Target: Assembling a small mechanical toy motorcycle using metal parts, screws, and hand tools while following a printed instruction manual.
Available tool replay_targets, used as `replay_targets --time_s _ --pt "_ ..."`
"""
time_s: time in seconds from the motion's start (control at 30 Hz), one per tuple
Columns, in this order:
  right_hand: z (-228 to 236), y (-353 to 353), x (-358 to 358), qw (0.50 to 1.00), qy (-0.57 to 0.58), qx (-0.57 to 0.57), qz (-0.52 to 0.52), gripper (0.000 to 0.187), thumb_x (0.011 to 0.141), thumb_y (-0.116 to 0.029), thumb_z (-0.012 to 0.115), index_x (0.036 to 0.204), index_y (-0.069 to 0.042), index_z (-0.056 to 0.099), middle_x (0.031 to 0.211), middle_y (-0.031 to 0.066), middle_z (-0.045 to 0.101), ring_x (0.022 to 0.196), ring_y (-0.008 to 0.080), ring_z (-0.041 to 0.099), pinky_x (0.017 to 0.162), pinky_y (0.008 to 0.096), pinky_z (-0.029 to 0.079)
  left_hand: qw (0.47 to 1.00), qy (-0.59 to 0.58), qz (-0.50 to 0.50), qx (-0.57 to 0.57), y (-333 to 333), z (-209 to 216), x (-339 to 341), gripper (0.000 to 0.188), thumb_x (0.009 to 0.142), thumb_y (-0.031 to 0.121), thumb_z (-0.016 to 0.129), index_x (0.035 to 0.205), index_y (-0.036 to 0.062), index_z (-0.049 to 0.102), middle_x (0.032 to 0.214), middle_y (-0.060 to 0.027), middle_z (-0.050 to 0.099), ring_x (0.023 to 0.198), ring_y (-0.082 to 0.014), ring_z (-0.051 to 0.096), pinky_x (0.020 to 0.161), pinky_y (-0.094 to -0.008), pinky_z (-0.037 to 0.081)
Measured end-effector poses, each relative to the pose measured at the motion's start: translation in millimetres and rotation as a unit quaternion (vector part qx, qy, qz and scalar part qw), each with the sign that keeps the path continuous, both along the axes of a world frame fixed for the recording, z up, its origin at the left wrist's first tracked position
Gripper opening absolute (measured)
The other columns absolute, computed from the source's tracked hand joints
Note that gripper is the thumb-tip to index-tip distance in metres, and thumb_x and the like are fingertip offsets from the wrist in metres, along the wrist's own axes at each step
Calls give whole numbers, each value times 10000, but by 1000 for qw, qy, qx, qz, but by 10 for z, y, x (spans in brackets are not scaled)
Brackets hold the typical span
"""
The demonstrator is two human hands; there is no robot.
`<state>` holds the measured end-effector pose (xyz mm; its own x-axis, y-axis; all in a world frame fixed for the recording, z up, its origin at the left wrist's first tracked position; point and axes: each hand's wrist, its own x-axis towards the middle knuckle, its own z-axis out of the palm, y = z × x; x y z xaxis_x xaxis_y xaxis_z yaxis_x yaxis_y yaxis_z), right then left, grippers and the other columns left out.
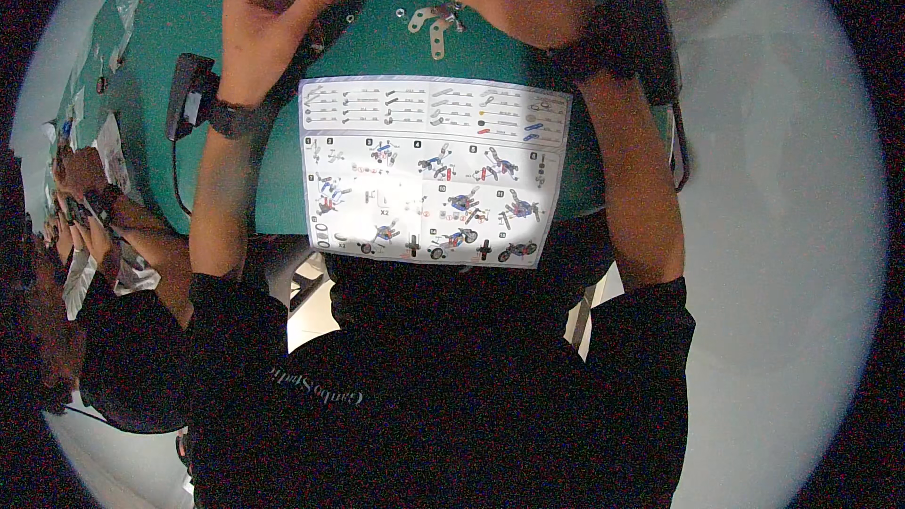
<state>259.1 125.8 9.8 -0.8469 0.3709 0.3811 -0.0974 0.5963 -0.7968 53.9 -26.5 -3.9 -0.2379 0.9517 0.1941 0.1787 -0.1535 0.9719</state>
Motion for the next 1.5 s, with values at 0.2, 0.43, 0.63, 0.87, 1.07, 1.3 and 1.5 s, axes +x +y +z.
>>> replay_targets --time_s 0.2,0.43,0.63,0.87,1.07,1.3,1.5 --pt "-36 18 -28 999 34 16 16 196 938 -31 717 1133 -34 693 943 87 655 750 122 595 622 247 473 999 -22 24 -1 16 60 -20 179 980 43 691 1155 10 707 983 -33 724 859 -85 648 777 -229 532" --pt "-75 34 -58 994 72 75 31 208 957 -51 707 1163 -30 691 1005 120 696 801 154 642 668 261 520 999 -25 23 0 11 58 -26 174 977 48 697 1147 11 716 975 -25 718 847 -74 633 760 -223 520" --pt "-82 11 -46 999 48 10 23 188 963 -64 702 1146 -21 700 987 112 693 790 149 642 673 257 518 999 -17 26 -14 8 80 -25 171 983 60 695 1145 11 714 985 -21 713 849 -72 626 755 -216 509" --pt "-55 -3 -29 998 36 -39 17 179 968 -51 686 1143 -14 700 972 92 687 792 109 631 656 236 490 999 -12 35 -19 10 93 -14 155 986 69 694 1131 17 713 985 -13 711 842 -68 617 743 -216 501" --pt "-10 4 -2 999 9 -39 -22 153 965 -46 689 1114 -13 701 970 83 686 776 99 631 669 230 493 999 13 29 -4 23 58 -18 136 986 66 692 1112 20 714 970 -6 703 844 -63 614 749 -213 501" --pt "-22 -20 -42 996 79 21 -26 120 971 -48 678 1081 -1 696 980 101 704 800 107 660 690 232 519 998 23 36 -50 8 34 25 134 973 32 696 1105 9 704 984 -17 699 859 -71 617 780 -221 512" --pt "-45 6 -8 999 26 -34 -4 109 981 -49 661 1075 4 681 994 122 718 789 123 680 689 252 541 999 9 12 -52 12 143 144 173 966 13 697 1137 -3 676 993 -27 687 867 -82 619 793 -234 522"
